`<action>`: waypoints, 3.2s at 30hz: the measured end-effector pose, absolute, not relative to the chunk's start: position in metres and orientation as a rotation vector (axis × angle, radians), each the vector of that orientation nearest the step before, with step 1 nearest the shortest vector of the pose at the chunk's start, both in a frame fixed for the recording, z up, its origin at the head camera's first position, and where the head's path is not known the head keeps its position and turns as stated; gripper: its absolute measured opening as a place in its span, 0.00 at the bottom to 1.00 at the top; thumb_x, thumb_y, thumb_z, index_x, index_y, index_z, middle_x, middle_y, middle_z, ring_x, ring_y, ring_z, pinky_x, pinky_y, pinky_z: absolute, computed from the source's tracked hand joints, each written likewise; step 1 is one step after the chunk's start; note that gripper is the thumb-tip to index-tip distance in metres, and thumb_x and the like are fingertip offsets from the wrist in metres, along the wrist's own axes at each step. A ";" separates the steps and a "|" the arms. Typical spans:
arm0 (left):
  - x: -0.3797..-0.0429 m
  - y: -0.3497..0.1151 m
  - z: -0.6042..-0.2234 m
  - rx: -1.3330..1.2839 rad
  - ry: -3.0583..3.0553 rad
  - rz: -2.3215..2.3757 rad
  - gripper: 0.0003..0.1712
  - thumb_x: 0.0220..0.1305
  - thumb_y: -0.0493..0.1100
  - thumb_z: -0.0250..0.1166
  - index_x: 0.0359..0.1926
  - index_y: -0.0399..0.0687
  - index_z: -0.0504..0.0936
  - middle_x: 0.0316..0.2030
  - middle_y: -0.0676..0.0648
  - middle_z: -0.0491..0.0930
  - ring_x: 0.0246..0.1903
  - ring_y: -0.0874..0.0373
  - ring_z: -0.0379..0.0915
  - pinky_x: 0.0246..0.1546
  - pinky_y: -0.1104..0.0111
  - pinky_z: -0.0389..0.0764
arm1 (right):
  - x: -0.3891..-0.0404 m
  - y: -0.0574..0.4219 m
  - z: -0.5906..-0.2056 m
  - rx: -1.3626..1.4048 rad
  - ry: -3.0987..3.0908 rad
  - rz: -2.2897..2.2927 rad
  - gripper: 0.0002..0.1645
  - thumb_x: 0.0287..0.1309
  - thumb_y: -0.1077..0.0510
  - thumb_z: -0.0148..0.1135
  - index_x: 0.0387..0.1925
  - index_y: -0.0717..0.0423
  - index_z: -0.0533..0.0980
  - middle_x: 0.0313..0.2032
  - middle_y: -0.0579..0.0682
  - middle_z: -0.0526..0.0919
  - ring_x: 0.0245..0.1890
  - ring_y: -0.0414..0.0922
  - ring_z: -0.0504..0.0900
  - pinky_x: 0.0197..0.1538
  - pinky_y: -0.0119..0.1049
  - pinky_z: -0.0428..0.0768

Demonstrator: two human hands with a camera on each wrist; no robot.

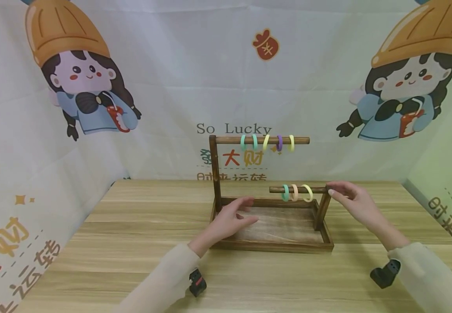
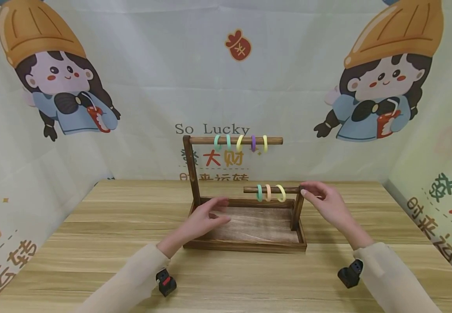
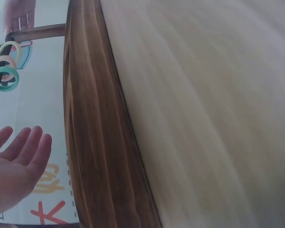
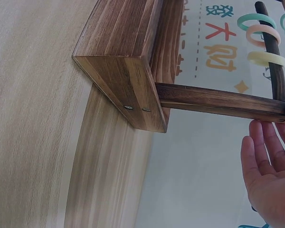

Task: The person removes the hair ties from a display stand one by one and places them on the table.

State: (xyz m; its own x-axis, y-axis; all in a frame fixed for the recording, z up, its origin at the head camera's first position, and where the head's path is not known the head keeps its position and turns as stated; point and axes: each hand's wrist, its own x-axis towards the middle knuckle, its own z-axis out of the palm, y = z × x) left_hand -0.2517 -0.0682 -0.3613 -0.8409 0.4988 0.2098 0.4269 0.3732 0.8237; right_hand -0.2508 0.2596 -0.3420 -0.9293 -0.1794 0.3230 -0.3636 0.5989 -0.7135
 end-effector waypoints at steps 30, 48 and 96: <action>-0.281 -0.015 -0.369 0.639 2.373 1.692 0.38 0.55 0.47 0.63 0.63 0.42 0.58 0.56 0.42 0.66 0.51 0.52 0.66 0.46 0.64 0.71 | -0.251 0.260 -0.342 0.445 -2.626 1.221 0.24 0.63 0.51 0.47 0.55 0.62 0.67 0.50 0.60 0.72 0.45 0.45 0.70 0.41 0.34 0.72; -0.283 -0.001 -0.359 0.570 2.264 1.820 0.34 0.53 0.48 0.64 0.61 0.54 0.63 0.47 0.44 0.74 0.45 0.58 0.71 0.43 0.62 0.73 | -0.251 0.260 -0.342 0.448 -2.619 1.251 0.26 0.63 0.48 0.45 0.55 0.63 0.66 0.50 0.60 0.71 0.48 0.53 0.69 0.44 0.47 0.70; -0.284 0.001 -0.351 0.581 2.442 1.923 0.19 0.54 0.44 0.64 0.48 0.51 0.74 0.43 0.52 0.72 0.37 0.58 0.73 0.29 0.68 0.76 | -0.250 0.260 -0.341 0.458 -2.599 1.236 0.26 0.63 0.48 0.47 0.54 0.63 0.68 0.49 0.60 0.73 0.44 0.43 0.71 0.41 0.34 0.72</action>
State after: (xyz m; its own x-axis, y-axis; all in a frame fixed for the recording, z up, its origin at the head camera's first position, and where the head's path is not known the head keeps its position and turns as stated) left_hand -0.2837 0.0008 -0.3510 -0.9322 0.2715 0.2394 0.2964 0.1929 0.9354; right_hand -0.2504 0.2597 -0.3414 -0.9255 -0.1812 0.3326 -0.3723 0.5964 -0.7112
